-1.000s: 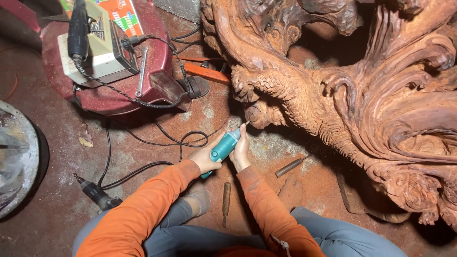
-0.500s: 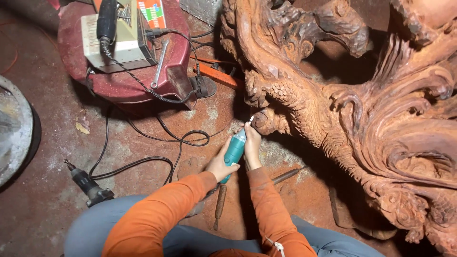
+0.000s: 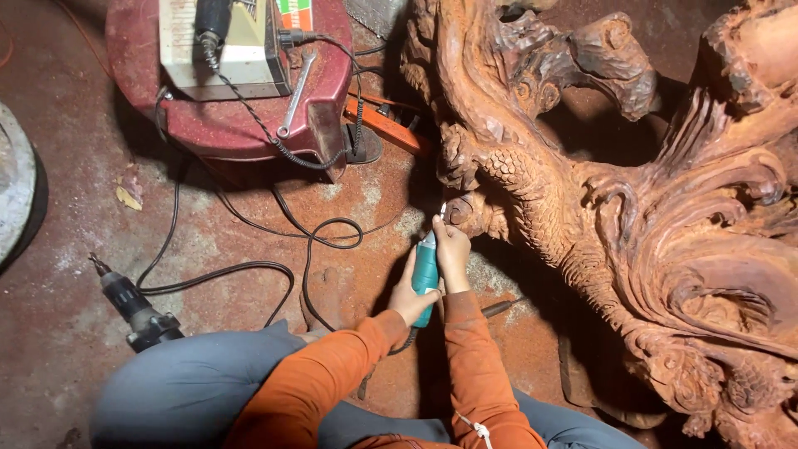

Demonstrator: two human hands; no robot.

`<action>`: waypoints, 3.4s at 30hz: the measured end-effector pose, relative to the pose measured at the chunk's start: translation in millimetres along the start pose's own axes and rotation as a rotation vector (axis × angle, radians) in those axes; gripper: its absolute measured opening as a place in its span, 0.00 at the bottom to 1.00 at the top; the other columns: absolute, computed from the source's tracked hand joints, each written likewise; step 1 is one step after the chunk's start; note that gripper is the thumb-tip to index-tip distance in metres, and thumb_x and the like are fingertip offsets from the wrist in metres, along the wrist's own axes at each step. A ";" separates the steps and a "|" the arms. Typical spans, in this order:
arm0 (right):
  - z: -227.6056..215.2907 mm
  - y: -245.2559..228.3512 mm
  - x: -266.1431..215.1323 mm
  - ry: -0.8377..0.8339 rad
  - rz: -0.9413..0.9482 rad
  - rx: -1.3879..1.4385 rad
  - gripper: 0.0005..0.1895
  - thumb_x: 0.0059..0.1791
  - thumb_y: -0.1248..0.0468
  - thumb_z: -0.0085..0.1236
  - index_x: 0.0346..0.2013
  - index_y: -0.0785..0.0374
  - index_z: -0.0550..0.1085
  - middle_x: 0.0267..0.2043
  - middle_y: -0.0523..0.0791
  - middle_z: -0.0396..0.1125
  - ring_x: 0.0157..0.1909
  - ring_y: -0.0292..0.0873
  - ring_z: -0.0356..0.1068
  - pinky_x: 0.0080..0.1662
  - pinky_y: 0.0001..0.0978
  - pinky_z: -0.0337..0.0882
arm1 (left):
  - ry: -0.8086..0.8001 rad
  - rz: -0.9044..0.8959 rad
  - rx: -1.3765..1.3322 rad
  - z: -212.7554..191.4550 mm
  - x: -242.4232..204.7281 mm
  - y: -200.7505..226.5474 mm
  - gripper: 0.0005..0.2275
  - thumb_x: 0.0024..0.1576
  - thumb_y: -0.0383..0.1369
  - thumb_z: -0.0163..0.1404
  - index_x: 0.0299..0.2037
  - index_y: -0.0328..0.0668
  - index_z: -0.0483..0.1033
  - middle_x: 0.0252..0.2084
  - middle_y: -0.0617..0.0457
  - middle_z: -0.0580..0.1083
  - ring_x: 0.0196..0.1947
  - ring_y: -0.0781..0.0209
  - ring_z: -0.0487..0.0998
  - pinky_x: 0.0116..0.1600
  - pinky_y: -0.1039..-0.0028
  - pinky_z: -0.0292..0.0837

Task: Using a rotary tool to sand and refine the details of a large, intricate wood carving.

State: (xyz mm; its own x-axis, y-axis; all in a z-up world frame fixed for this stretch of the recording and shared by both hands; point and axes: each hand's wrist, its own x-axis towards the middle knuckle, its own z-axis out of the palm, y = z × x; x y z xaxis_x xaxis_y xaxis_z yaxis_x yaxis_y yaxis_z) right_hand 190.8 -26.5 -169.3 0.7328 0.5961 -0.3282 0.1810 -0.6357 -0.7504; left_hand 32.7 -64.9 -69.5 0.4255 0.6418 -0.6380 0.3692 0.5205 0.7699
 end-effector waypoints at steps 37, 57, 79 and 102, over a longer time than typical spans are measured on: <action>-45.9 -24.0 -34.1 -0.093 -0.032 -0.238 0.24 0.46 0.37 0.62 0.26 0.55 0.81 0.28 0.49 0.73 0.43 0.51 0.74 0.47 0.38 0.71 | 0.120 -0.032 -0.298 85.9 28.6 -69.6 0.44 0.49 0.35 0.57 0.75 0.77 0.43 0.53 0.42 0.74 0.54 0.44 0.77 0.55 0.57 0.74; -52.7 -18.9 -22.7 -0.116 -0.093 -0.400 0.26 0.45 0.40 0.63 0.22 0.60 0.80 0.26 0.56 0.72 0.44 0.62 0.74 0.44 0.46 0.72 | 0.117 -0.024 -0.467 99.2 25.7 -71.6 0.43 0.46 0.35 0.53 0.75 0.73 0.46 0.45 0.49 0.76 0.41 0.55 0.80 0.47 0.63 0.74; -50.8 -34.0 -26.8 -0.130 -0.004 -0.171 0.25 0.45 0.40 0.65 0.16 0.55 0.75 0.18 0.46 0.64 0.30 0.44 0.68 0.36 0.31 0.66 | 0.086 0.026 -0.376 82.5 21.6 -59.6 0.46 0.45 0.37 0.58 0.75 0.72 0.44 0.51 0.46 0.74 0.51 0.50 0.78 0.53 0.60 0.73; -39.8 -21.7 -16.1 -0.057 0.019 -0.030 0.24 0.46 0.39 0.63 0.21 0.54 0.78 0.21 0.47 0.68 0.35 0.43 0.70 0.39 0.30 0.67 | -0.002 0.105 -0.225 41.4 23.5 -46.0 0.48 0.44 0.40 0.62 0.75 0.70 0.44 0.51 0.45 0.75 0.52 0.48 0.78 0.54 0.58 0.73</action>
State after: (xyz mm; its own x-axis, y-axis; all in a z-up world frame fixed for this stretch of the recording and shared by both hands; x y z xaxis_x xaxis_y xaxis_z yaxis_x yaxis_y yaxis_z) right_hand 201.1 -41.9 -124.9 0.6978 0.6103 -0.3749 0.1877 -0.6609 -0.7266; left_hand 60.0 -97.1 -120.6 0.4537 0.6977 -0.5545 0.1299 0.5638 0.8156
